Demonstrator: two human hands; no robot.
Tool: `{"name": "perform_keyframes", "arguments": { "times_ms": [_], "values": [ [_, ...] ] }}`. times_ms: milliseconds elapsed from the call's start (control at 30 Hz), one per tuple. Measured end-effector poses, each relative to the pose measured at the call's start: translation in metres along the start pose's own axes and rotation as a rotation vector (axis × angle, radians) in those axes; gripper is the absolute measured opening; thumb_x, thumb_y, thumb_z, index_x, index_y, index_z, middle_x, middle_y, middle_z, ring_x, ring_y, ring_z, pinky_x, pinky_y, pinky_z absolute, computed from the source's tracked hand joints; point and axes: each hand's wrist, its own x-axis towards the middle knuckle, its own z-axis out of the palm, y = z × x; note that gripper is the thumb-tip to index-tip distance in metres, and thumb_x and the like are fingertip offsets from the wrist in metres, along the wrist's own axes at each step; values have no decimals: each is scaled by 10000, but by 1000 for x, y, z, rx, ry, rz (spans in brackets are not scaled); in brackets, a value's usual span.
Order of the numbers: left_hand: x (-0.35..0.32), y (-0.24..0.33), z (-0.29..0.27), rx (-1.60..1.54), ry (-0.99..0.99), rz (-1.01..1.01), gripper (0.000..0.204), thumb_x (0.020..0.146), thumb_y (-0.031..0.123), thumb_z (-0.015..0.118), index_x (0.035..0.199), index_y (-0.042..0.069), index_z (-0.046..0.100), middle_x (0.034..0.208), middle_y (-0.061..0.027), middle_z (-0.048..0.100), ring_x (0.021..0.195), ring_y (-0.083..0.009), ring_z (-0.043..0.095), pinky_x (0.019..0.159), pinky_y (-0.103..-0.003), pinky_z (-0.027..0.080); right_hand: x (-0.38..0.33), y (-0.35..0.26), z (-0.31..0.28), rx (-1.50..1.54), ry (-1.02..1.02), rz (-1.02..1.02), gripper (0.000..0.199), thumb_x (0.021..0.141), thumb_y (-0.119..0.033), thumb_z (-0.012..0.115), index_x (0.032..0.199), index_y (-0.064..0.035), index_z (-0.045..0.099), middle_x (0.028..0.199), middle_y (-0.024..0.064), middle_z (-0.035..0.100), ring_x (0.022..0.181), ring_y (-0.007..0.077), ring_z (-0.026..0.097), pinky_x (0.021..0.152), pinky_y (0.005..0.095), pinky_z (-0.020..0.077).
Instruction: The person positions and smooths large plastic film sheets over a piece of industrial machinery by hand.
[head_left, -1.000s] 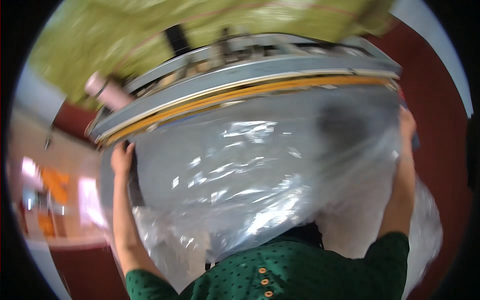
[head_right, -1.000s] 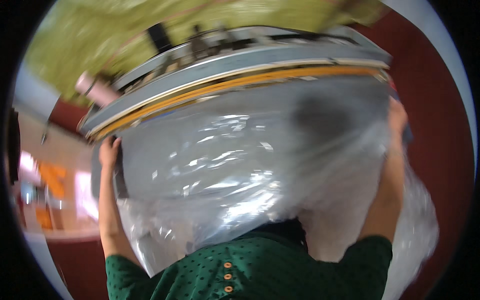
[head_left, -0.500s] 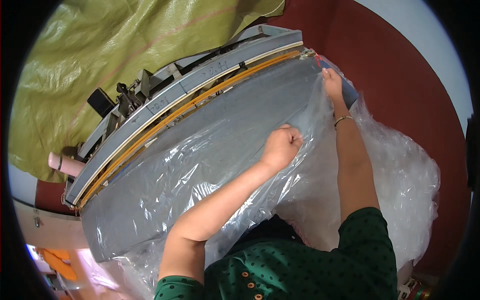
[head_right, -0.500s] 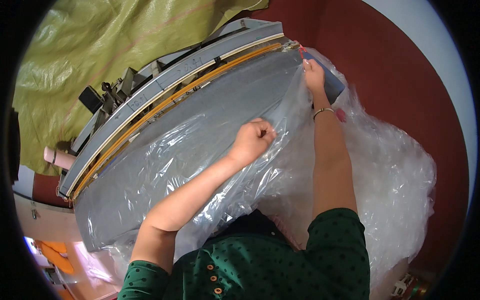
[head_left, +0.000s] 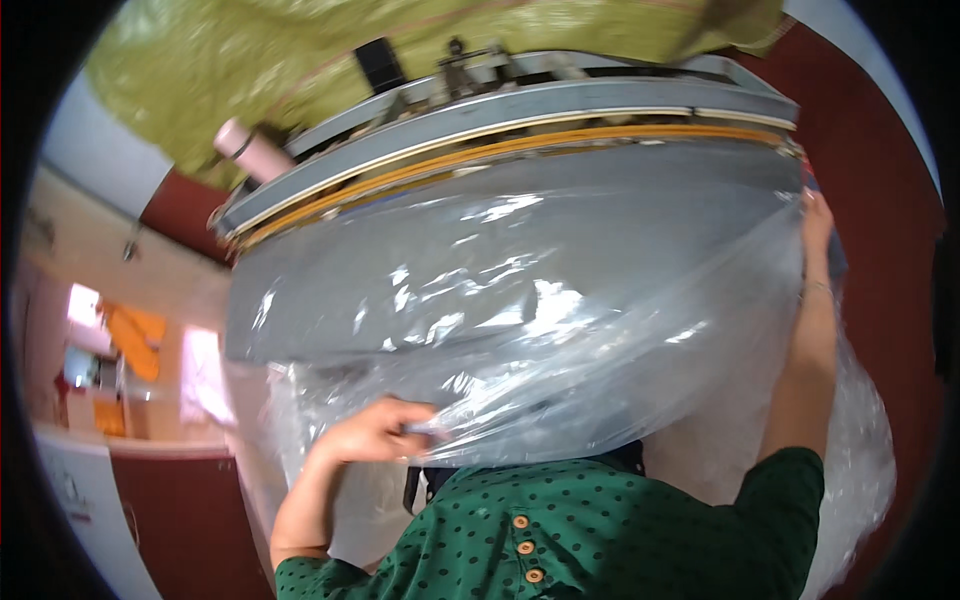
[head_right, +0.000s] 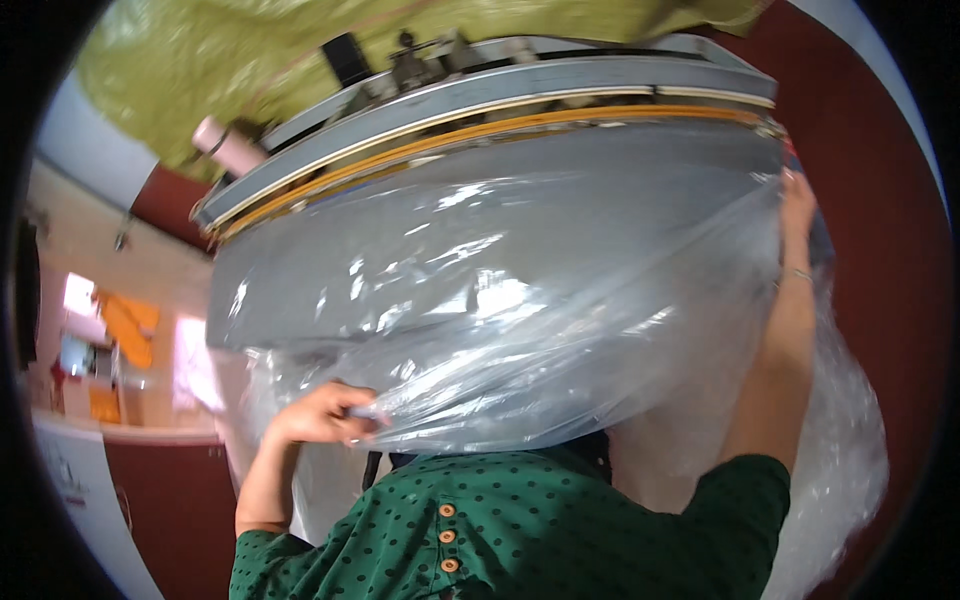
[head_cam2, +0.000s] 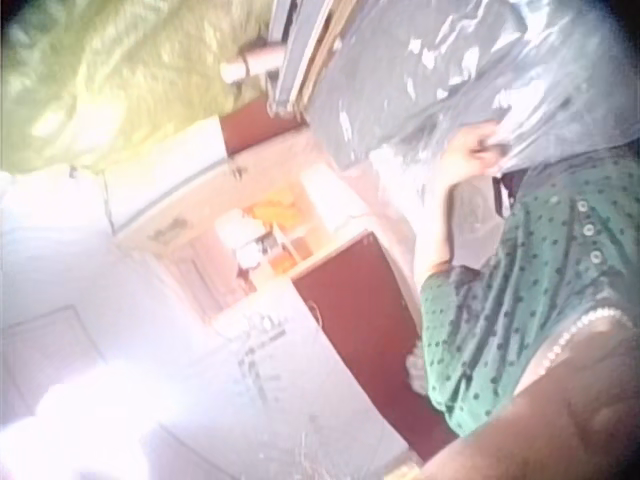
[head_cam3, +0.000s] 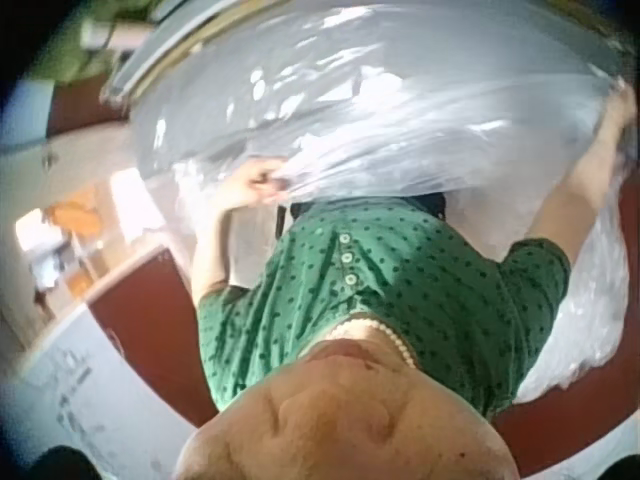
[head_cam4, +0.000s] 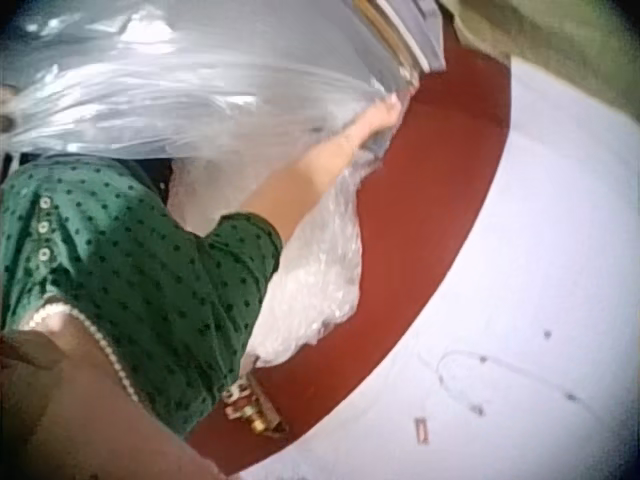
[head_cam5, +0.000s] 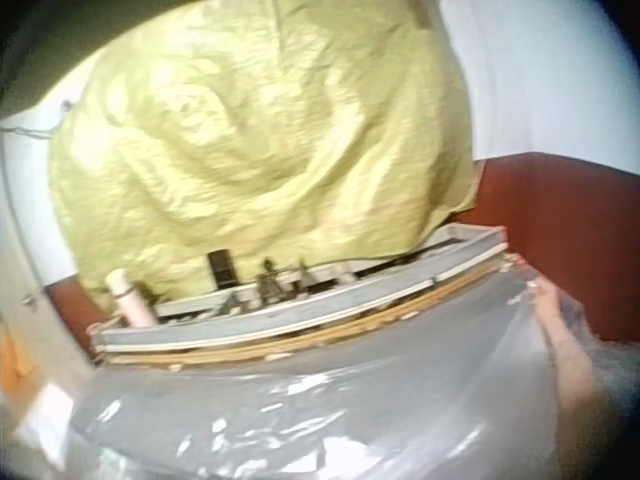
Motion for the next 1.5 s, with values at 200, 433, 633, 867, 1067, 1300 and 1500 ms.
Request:
{"name": "perform_keyframes", "arguments": {
  "times_ms": [200,433,633,867,1067,1300,1500],
  "values": [
    [-209,-77,-96,-86,968,-404,49,728,81,580,770,81,606,580,4,572,512,-44,488,430,-162,333,12,20,13,-141,-101,27,306,849,-326,485,912,-38,568,777,100,577,732,168,529,697,290,410],
    [-131,-39,-134,1467,1620,477,320,687,12,577,1003,34,536,984,-142,558,916,-315,525,797,-382,418,11,14,13,-265,27,39,358,856,-392,454,904,-50,552,756,128,565,689,235,521,664,330,411],
    [-88,-225,-185,595,1243,-157,495,812,232,516,1232,4,388,1290,-193,363,1192,-385,318,1010,-401,226,16,25,21,-190,-59,81,351,870,-369,445,867,-28,530,665,122,494,602,213,453,603,325,400],
    [-49,-161,-193,772,1307,-111,428,824,190,502,1191,-18,429,1280,-202,371,1222,-334,299,1004,-384,244,10,20,12,-129,-38,1,367,883,-358,443,825,-4,516,656,55,475,628,135,409,620,273,381],
    [34,-112,-163,874,1040,239,443,838,261,493,1186,-8,442,1285,-156,385,1223,-333,299,980,-403,269,26,58,-10,23,-33,122,383,875,-368,462,825,1,550,715,-5,510,670,109,420,622,258,375],
    [48,-109,-194,724,1230,249,255,778,213,572,940,19,605,1048,-131,562,979,-302,502,811,-382,405,5,0,-69,546,-33,470,375,864,-340,500,1090,-45,538,977,5,556,899,131,508,763,253,388],
    [70,-103,-206,753,1434,221,81,730,119,594,756,42,599,773,-117,560,792,-310,521,687,-376,426,1,12,-117,696,-70,430,381,839,-236,556,1148,-20,499,1132,51,511,1046,144,462,911,279,347]
  ]
}}
